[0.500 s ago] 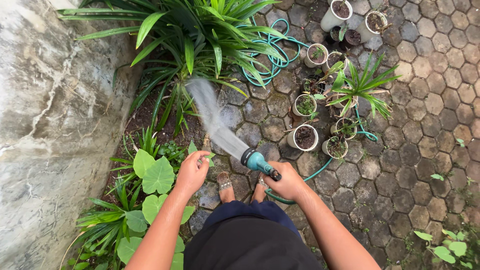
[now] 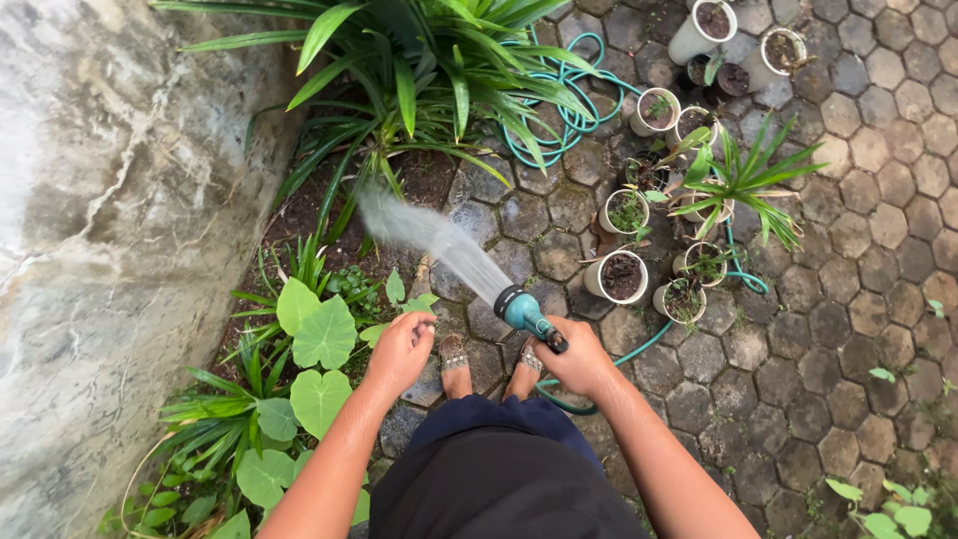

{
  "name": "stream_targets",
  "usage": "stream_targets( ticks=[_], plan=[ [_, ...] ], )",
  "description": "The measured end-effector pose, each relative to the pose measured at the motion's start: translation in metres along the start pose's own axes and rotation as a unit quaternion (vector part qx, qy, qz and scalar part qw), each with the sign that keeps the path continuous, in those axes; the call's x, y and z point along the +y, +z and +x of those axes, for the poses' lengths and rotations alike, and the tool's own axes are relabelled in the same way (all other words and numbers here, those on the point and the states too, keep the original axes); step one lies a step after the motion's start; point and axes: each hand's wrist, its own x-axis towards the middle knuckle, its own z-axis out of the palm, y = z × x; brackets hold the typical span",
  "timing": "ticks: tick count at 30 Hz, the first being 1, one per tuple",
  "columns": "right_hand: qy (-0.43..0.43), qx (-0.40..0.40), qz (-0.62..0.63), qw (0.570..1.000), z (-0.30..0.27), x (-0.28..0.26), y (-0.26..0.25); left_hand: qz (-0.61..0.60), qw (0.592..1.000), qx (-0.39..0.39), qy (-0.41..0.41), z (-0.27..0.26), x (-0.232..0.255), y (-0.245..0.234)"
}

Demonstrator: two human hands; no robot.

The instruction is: The person uses a garden hose with a spray nozzle to water various potted plants and garden foliage across a stone-paved patio area.

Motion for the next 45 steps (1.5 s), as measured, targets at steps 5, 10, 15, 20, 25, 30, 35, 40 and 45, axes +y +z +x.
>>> stream_targets(
  ticks=[5,10,15,20,25,30,35,40,45],
  plan=[
    [0.008,-0.073,-0.027,0.997,0.005,-0.008,-0.002,-0.009,1.0,0.012,0.007,-0.004,-0.014,-0.003],
    [0.033,-0.087,-0.026,0.995,0.007,-0.013,0.001,0.012,1.0,0.018,0.011,-0.007,-0.019,-0.005],
    [0.03,-0.091,-0.031,0.995,0.005,-0.008,0.003,0.014,1.0,0.014,-0.004,-0.009,-0.018,-0.003],
    [0.051,-0.013,-0.008,0.999,0.004,0.004,0.001,0.017,1.0,0.007,0.001,-0.007,-0.015,-0.002],
    [0.107,0.063,0.023,0.992,0.004,0.023,-0.01,0.026,1.0,-0.003,0.001,-0.004,-0.008,-0.003],
    [0.085,0.068,-0.001,0.994,0.002,0.038,-0.018,0.033,0.999,-0.013,-0.008,-0.003,0.0,-0.003],
    [0.08,0.035,-0.009,0.996,-0.004,0.048,-0.015,0.031,0.999,-0.012,0.011,0.0,0.002,0.0],
    [0.108,0.082,0.011,0.991,-0.008,0.056,-0.014,0.028,0.999,-0.019,0.015,0.002,0.003,0.002],
    [0.092,0.068,0.006,0.993,-0.008,0.054,-0.01,0.029,0.999,-0.02,0.015,0.002,0.009,0.002]
  ],
)
